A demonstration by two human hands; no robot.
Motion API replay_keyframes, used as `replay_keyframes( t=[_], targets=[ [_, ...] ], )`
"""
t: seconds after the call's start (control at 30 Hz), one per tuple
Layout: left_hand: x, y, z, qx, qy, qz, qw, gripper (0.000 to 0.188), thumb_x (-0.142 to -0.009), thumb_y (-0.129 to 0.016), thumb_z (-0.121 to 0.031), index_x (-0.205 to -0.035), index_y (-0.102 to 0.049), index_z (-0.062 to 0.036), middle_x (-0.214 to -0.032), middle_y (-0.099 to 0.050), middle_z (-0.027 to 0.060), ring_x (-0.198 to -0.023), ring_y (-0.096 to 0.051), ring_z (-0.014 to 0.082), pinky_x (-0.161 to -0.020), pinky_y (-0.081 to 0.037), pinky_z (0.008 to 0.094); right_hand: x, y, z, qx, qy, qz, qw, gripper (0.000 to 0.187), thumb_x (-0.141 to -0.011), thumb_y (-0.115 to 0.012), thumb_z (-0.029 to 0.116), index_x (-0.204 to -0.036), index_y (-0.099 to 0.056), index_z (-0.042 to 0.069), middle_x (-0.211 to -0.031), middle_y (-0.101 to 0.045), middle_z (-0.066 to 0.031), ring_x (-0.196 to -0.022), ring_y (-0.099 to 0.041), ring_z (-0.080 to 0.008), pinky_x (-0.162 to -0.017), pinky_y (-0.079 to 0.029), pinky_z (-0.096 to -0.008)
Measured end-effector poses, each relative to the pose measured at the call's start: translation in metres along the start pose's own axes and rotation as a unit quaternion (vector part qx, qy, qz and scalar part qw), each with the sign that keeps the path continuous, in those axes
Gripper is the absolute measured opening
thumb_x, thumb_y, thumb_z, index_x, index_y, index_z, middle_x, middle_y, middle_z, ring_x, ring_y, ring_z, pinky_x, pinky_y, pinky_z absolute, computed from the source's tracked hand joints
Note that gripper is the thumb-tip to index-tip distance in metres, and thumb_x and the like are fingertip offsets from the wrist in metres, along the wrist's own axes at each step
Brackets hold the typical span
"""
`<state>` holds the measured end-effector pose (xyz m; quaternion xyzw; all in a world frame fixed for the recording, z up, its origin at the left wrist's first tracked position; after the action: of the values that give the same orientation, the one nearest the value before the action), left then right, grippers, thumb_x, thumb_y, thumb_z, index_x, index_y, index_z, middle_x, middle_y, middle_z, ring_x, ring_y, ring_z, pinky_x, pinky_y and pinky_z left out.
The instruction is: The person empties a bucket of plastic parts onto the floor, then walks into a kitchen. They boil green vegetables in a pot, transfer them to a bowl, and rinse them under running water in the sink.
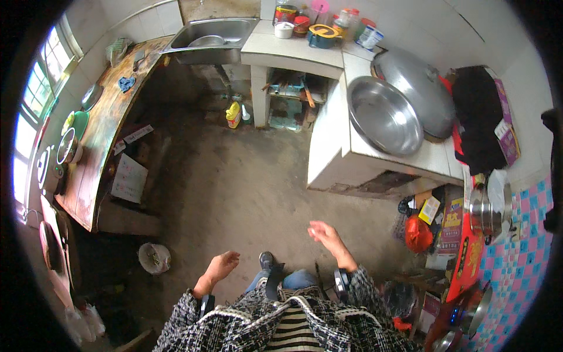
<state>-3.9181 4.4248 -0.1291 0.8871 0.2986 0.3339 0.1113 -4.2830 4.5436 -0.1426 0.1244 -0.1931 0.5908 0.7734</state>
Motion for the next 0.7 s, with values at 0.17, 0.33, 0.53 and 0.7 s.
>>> replay_keyframes(
  t=[0.17,0.33,0.53,0.7],
  targets=[
    [-0.017,0.037,0.027,0.047,0.070,-0.072,0.994,0.028,-0.086,-0.063,-0.017,-0.109,-0.062,-0.0012,-0.100,-0.068,0.0146,-0.091,-0.066,0.0225,-0.080,-0.051,0.0320,-0.221,0.025,0.081,0.160,0.133,-0.156,0.966,0.044,-0.090,-0.062,0.030,-0.125,-0.054,0.004,-0.115,-0.064,-0.0133,-0.104,-0.062,-0.0218,-0.089,-0.049,-0.0326],
    [-0.036,0.051,0.036,0.086,0.152,-0.139,0.975,0.031,-0.085,-0.063,-0.015,-0.111,-0.061,0.0000,-0.102,-0.068,0.0128,-0.095,-0.065,0.0192,-0.083,-0.051,0.0308,-0.415,0.083,0.136,0.281,0.148,-0.296,0.901,0.051,-0.090,-0.055,0.033,-0.130,-0.048,0.002,-0.129,-0.051,-0.0220,-0.121,-0.047,-0.0365,-0.102,-0.037,-0.0420],
    [-0.068,0.034,0.007,0.220,0.308,-0.181,0.908,0.031,-0.085,-0.063,-0.014,-0.113,-0.061,-0.0008,-0.103,-0.068,0.0121,-0.097,-0.065,0.0191,-0.085,-0.051,0.0307,-0.575,0.164,0.149,0.357,0.081,-0.370,0.854,0.067,-0.083,-0.065,0.034,-0.132,-0.041,-0.004,-0.128,-0.049,-0.0280,-0.121,-0.045,-0.0417,-0.104,-0.035,-0.0427],
    [-0.078,0.021,-0.013,0.233,0.339,-0.176,0.894,0.035,-0.085,-0.063,-0.019,-0.116,-0.060,-0.0043,-0.102,-0.068,0.0123,-0.095,-0.066,0.0202,-0.083,-0.051,0.0315,-0.655,0.205,0.149,0.426,0.082,-0.308,0.847,0.063,-0.084,-0.065,0.032,-0.129,-0.040,-0.005,-0.114,-0.056,-0.0288,-0.103,-0.054,-0.0446,-0.087,-0.043,-0.0491]
  ],
)
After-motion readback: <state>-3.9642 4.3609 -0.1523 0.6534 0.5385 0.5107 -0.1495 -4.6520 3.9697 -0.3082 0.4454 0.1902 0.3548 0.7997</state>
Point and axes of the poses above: each hand's wrist, its own x-axis away from the middle knuckle, its own y-axis out of the back of the hand, z = x × y, the point moved 5 cm from there along -x, towards the middle knuckle
